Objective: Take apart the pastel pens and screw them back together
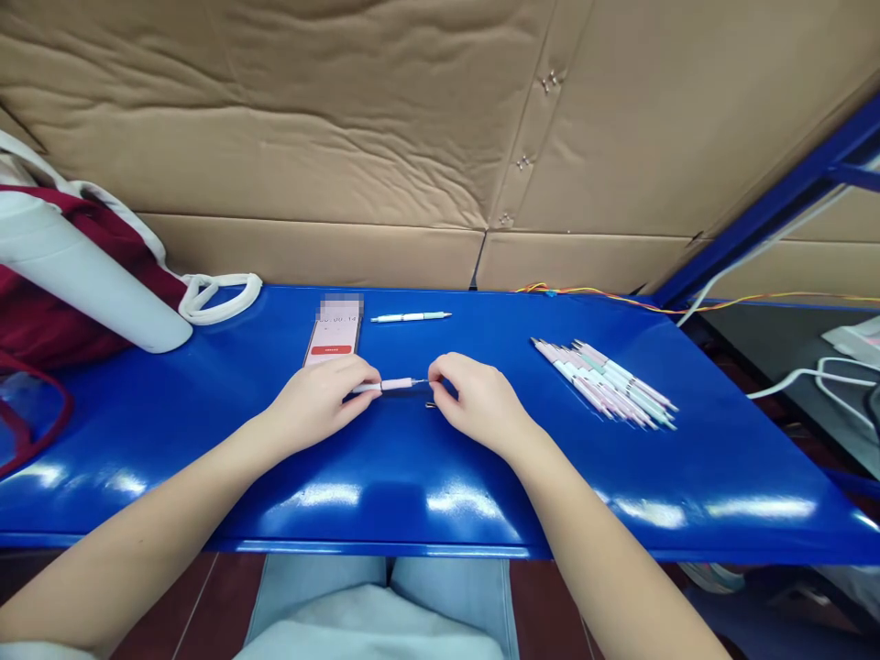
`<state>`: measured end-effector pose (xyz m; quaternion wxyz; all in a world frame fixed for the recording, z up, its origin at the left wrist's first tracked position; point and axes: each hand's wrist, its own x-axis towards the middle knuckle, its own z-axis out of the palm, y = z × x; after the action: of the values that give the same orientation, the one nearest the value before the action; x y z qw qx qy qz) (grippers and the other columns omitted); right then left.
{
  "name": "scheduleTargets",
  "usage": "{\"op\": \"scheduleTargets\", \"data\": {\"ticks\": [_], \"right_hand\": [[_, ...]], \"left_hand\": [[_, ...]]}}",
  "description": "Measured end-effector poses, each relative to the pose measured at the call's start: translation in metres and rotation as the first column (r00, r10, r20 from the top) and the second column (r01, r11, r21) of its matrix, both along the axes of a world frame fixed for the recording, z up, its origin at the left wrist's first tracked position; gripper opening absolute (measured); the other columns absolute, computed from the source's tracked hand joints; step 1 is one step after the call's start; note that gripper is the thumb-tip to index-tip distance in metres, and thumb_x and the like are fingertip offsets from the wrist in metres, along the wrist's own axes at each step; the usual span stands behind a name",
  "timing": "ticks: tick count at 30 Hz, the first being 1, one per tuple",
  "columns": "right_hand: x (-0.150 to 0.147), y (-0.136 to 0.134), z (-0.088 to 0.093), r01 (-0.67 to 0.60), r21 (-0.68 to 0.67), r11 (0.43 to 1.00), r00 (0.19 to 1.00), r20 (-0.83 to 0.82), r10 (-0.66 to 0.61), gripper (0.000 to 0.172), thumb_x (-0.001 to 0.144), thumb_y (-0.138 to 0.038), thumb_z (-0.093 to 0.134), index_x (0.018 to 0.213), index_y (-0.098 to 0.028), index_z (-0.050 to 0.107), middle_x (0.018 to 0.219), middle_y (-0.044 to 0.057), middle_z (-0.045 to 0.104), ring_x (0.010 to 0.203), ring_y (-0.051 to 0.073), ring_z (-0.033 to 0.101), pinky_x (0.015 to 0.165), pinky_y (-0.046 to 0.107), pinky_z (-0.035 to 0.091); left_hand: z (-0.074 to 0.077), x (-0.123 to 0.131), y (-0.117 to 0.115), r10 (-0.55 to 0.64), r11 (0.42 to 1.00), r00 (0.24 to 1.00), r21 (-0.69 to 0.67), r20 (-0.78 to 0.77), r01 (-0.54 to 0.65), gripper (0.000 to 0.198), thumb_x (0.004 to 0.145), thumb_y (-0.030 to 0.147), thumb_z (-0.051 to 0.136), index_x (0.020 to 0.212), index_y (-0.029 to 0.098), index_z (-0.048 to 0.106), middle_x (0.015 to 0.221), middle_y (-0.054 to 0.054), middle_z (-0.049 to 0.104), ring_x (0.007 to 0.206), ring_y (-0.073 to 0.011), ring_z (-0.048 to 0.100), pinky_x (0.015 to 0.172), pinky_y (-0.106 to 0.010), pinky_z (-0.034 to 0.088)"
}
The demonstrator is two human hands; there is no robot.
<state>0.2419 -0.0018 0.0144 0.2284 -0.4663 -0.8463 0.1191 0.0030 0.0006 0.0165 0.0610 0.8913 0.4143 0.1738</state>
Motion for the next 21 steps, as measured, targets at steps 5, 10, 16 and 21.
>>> {"op": "scheduleTargets", "data": {"ticks": [5, 10, 16, 21], "right_hand": [[-0.003, 0.000, -0.001, -0.034, -0.007, 0.999, 0.999, -0.019, 0.034, 0.011, 0.085, -0.019, 0.048, 0.083, -0.020, 0.058, 0.081, 0.003, 0.062, 0.069, 0.015, 0.055, 0.062, 0.025, 0.039], [-0.007, -0.001, -0.003, -0.046, -0.089, 0.995, 0.995, -0.096, 0.037, 0.011, 0.086, -0.024, 0.049, 0.086, -0.021, 0.060, 0.081, 0.002, 0.063, 0.058, 0.011, 0.051, 0.059, 0.025, 0.039], [0.005, 0.005, -0.007, -0.032, -0.246, 0.969, 0.998, -0.053, 0.019, 0.039, 0.077, -0.037, 0.064, 0.112, -0.022, 0.052, 0.096, 0.003, 0.060, 0.068, 0.014, 0.055, 0.062, 0.027, 0.043], [0.007, 0.008, -0.010, -0.096, -0.227, 0.969, 0.992, 0.055, 0.111, 0.007, 0.083, -0.023, 0.053, 0.084, -0.021, 0.059, 0.086, 0.003, 0.060, 0.073, 0.015, 0.057, 0.066, 0.027, 0.043]], "left_hand": [[-0.002, 0.000, 0.000, -0.034, 0.999, 0.999, 0.003, 0.023, 0.034, 0.015, 0.091, 0.026, 0.046, 0.097, 0.019, 0.059, 0.097, -0.002, 0.063, 0.085, -0.0161, 0.060, 0.073, -0.027, 0.049], [-0.005, 0.001, 0.000, -0.069, 0.998, 0.996, 0.012, 0.051, 0.069, 0.016, 0.092, 0.025, 0.045, 0.096, 0.019, 0.059, 0.096, -0.004, 0.062, 0.086, -0.0163, 0.060, 0.075, -0.028, 0.049], [-0.001, -0.002, 0.002, -0.029, 1.000, 0.997, -0.006, 0.069, 0.030, 0.017, 0.092, 0.026, 0.045, 0.098, 0.019, 0.059, 0.098, -0.003, 0.062, 0.088, -0.0162, 0.060, 0.075, -0.028, 0.050], [0.001, -0.003, 0.003, -0.015, 1.000, 0.998, -0.021, 0.064, 0.016, 0.019, 0.092, 0.027, 0.044, 0.099, 0.019, 0.060, 0.099, -0.003, 0.063, 0.088, -0.0162, 0.060, 0.076, -0.028, 0.050]]}}
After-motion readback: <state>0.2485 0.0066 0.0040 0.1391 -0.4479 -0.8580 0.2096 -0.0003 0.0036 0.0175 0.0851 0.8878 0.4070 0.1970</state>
